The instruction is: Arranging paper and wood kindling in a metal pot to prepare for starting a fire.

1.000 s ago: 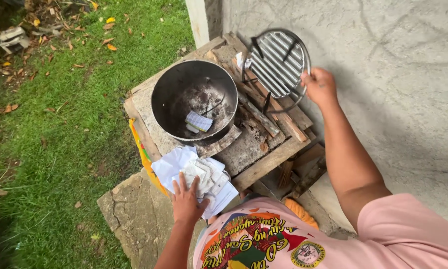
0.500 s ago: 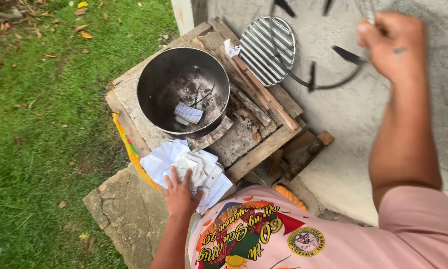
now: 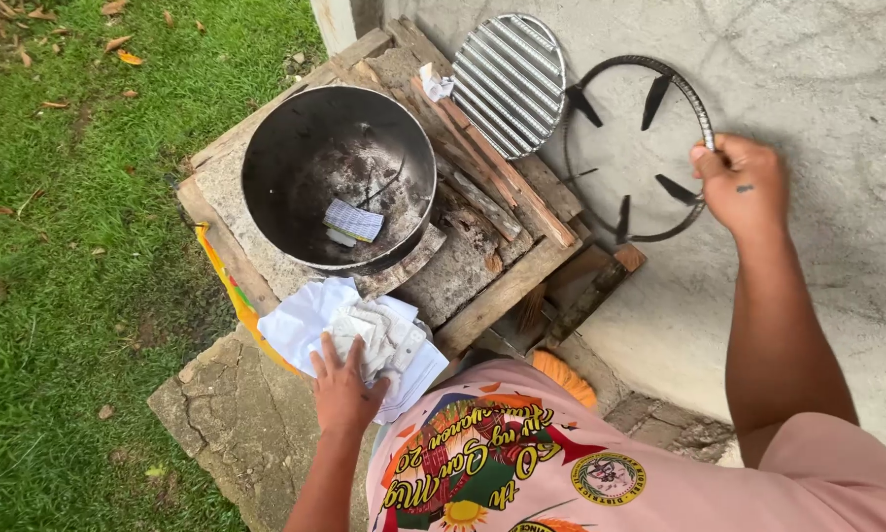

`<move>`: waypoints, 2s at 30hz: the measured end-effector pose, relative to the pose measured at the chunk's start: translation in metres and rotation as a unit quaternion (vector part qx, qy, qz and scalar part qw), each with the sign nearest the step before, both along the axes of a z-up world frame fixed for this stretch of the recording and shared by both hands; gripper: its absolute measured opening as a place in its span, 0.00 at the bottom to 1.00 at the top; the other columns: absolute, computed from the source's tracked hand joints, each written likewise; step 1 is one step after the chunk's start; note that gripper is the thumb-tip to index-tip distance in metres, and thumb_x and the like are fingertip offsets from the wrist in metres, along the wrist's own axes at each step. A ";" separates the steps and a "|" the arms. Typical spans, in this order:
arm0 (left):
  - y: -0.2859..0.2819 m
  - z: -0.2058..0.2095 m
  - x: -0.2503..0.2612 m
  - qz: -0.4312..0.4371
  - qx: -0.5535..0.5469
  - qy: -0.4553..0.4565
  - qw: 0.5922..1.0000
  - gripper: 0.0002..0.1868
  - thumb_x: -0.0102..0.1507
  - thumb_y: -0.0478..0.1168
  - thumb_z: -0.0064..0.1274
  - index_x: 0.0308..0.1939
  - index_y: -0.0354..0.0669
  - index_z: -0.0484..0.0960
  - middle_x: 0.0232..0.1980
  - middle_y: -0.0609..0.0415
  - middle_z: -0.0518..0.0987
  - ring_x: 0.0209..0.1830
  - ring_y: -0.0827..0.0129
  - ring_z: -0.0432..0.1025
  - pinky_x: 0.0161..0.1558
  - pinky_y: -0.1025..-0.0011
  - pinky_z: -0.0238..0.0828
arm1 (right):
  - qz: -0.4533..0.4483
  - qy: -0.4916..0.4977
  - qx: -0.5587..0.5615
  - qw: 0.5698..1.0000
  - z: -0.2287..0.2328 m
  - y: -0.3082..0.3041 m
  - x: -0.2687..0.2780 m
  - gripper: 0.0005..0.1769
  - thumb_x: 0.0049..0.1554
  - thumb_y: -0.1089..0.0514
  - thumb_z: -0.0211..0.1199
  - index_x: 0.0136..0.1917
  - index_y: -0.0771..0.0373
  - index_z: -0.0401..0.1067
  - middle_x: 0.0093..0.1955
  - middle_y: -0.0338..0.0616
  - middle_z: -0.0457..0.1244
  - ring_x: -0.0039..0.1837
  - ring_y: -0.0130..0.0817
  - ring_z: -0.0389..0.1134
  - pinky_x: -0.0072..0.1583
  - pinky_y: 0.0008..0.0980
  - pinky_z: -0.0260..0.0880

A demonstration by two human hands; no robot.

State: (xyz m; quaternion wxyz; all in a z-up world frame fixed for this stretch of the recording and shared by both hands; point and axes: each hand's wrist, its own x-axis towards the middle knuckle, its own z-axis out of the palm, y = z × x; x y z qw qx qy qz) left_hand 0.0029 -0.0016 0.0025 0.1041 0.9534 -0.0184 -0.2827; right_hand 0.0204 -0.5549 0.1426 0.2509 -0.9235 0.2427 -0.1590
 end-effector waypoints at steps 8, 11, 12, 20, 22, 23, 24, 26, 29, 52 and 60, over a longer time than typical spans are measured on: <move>0.002 -0.006 -0.001 -0.011 -0.010 -0.027 1.000 0.48 0.52 0.56 0.68 0.74 0.64 0.63 0.84 0.44 0.42 0.80 0.37 0.44 0.72 0.49 0.56 | -0.043 -0.019 0.166 0.985 -0.049 -0.013 -0.014 0.08 0.65 0.56 0.64 0.56 0.60 0.79 0.42 0.38 0.69 0.38 0.23 0.65 0.40 0.27 0.65; 0.003 -0.010 -0.001 -0.022 0.000 -0.033 0.999 0.50 0.51 0.57 0.68 0.75 0.64 0.62 0.83 0.44 0.42 0.81 0.37 0.44 0.71 0.49 0.58 | -0.066 -0.018 0.225 0.972 -0.078 -0.004 -0.018 0.10 0.66 0.55 0.61 0.54 0.63 0.76 0.41 0.39 0.68 0.35 0.24 0.69 0.36 0.28 0.72; 0.003 -0.012 -0.001 -0.025 0.001 -0.034 0.999 0.50 0.51 0.57 0.68 0.75 0.64 0.62 0.83 0.44 0.42 0.81 0.37 0.44 0.71 0.49 0.58 | -0.068 -0.019 0.226 0.972 -0.073 0.001 -0.017 0.10 0.66 0.55 0.61 0.54 0.63 0.76 0.41 0.39 0.68 0.35 0.24 0.69 0.36 0.28 0.72; 0.003 -0.014 0.004 -0.039 0.024 -0.004 0.999 0.51 0.53 0.60 0.68 0.76 0.62 0.59 0.83 0.38 0.39 0.80 0.33 0.41 0.71 0.45 0.56 | -0.104 -0.076 0.293 0.947 -0.075 0.025 -0.017 0.11 0.66 0.55 0.62 0.55 0.65 0.77 0.42 0.40 0.68 0.33 0.25 0.66 0.35 0.28 0.69; 0.002 -0.014 0.003 -0.035 0.022 -0.012 0.999 0.50 0.52 0.60 0.68 0.75 0.62 0.60 0.83 0.39 0.40 0.80 0.33 0.42 0.71 0.46 0.57 | -0.118 -0.068 0.279 0.951 -0.076 0.015 -0.020 0.12 0.65 0.55 0.62 0.57 0.63 0.77 0.42 0.39 0.69 0.33 0.24 0.67 0.35 0.28 0.70; 0.003 -0.013 0.001 -0.028 0.020 -0.020 0.999 0.50 0.52 0.59 0.68 0.75 0.62 0.61 0.83 0.40 0.41 0.81 0.34 0.42 0.71 0.46 0.58 | -0.129 -0.058 0.265 0.954 -0.077 0.011 -0.021 0.13 0.64 0.54 0.63 0.59 0.61 0.77 0.43 0.38 0.69 0.34 0.22 0.68 0.34 0.27 0.71; 0.002 -0.013 0.002 -0.029 0.021 -0.020 0.999 0.50 0.52 0.59 0.68 0.75 0.62 0.61 0.83 0.40 0.41 0.81 0.34 0.42 0.71 0.46 0.58 | -0.130 -0.058 0.265 0.954 -0.075 0.009 -0.021 0.13 0.64 0.54 0.63 0.59 0.61 0.77 0.43 0.38 0.69 0.34 0.22 0.68 0.34 0.27 0.71; 0.002 -0.012 0.003 -0.024 0.019 -0.014 0.999 0.51 0.52 0.59 0.69 0.75 0.61 0.61 0.83 0.39 0.42 0.81 0.34 0.42 0.70 0.45 0.57 | -0.124 -0.025 0.279 0.952 -0.071 0.005 -0.021 0.14 0.65 0.53 0.63 0.60 0.62 0.76 0.45 0.40 0.69 0.34 0.24 0.67 0.35 0.28 0.69; 0.007 -0.019 0.002 -0.023 0.006 -0.023 0.999 0.51 0.51 0.58 0.69 0.75 0.60 0.61 0.82 0.39 0.42 0.80 0.33 0.42 0.69 0.44 0.57 | -0.148 0.062 0.202 0.966 -0.037 0.010 -0.023 0.25 0.60 0.53 0.68 0.67 0.57 0.67 0.49 0.38 0.67 0.36 0.24 0.70 0.36 0.28 0.71; 0.001 -0.011 0.003 0.014 -0.015 -0.034 0.999 0.49 0.50 0.52 0.71 0.73 0.62 0.64 0.83 0.44 0.43 0.80 0.36 0.46 0.71 0.49 0.57 | 0.179 0.128 -0.023 0.975 -0.182 0.176 0.207 0.29 0.55 0.47 0.72 0.64 0.64 0.73 0.56 0.56 0.67 0.58 0.51 0.68 0.56 0.48 0.71; 0.003 -0.012 0.003 0.015 -0.009 -0.015 1.000 0.48 0.50 0.52 0.71 0.73 0.61 0.65 0.82 0.44 0.43 0.80 0.37 0.45 0.71 0.50 0.57 | 0.064 0.120 0.410 0.902 -0.294 0.119 0.206 0.14 0.65 0.55 0.56 0.60 0.63 0.73 0.53 0.52 0.66 0.48 0.35 0.64 0.46 0.37 0.63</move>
